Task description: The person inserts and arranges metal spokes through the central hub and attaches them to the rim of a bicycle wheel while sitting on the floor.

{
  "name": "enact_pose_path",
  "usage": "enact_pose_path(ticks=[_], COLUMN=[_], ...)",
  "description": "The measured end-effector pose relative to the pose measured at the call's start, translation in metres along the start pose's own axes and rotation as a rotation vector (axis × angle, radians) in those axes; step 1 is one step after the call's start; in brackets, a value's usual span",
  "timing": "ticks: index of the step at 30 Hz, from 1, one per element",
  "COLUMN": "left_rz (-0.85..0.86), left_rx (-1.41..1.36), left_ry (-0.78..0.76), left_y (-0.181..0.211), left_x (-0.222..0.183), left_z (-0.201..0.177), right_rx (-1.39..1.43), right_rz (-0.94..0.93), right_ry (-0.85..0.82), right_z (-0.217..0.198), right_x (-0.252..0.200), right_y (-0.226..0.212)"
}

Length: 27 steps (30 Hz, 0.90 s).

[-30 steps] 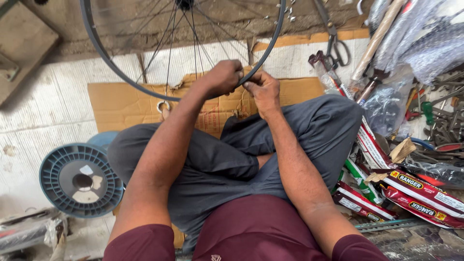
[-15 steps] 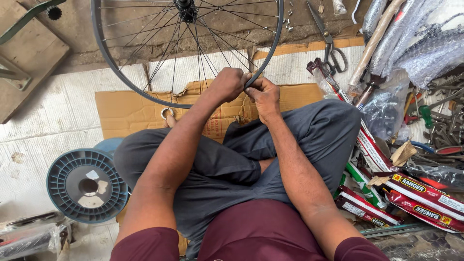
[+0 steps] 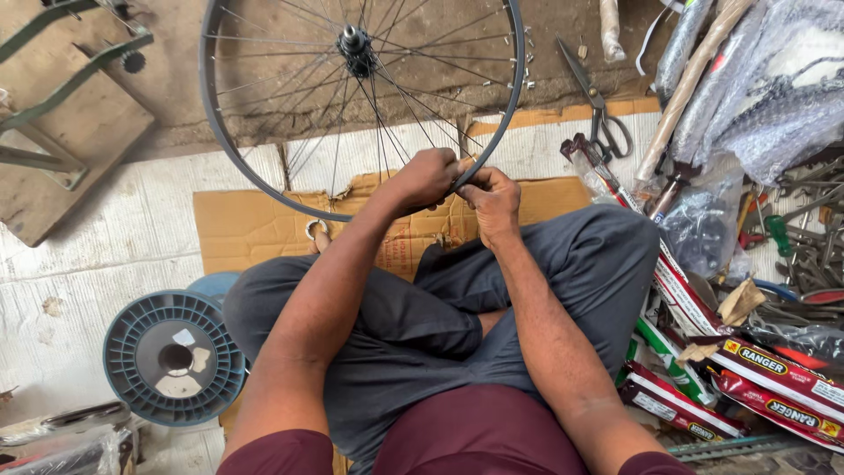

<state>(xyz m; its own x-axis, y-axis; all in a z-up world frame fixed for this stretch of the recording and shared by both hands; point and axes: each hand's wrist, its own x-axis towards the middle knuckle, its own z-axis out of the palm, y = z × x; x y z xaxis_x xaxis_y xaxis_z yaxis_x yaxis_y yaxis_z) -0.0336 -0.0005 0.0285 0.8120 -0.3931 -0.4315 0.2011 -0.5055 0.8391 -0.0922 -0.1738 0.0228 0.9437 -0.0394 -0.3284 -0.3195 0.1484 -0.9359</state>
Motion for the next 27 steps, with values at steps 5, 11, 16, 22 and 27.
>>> enact_pose_path(ticks=[5, 11, 16, 22, 27], left_rz=[0.025, -0.112, -0.142, -0.094, -0.12], left_rx=[0.105, 0.147, 0.011, 0.193, 0.072], left_ry=[0.062, -0.054, -0.027, 0.027, -0.045], left_y=[0.011, 0.015, 0.011, 0.006, 0.017], left_x=[-0.007, -0.011, -0.013, -0.01, -0.016], left_z=[0.004, 0.006, 0.004, 0.012, 0.007], right_rx=[0.001, -0.238, 0.602, 0.538, 0.597], right_rz=[0.035, 0.273, 0.252, 0.192, 0.185], right_ry=[-0.02, 0.196, 0.116, 0.165, 0.229], right_z=[-0.003, -0.011, -0.051, -0.048, -0.045], right_x=[-0.003, 0.009, 0.023, 0.029, 0.031], right_y=[-0.001, -0.016, -0.011, 0.007, -0.001])
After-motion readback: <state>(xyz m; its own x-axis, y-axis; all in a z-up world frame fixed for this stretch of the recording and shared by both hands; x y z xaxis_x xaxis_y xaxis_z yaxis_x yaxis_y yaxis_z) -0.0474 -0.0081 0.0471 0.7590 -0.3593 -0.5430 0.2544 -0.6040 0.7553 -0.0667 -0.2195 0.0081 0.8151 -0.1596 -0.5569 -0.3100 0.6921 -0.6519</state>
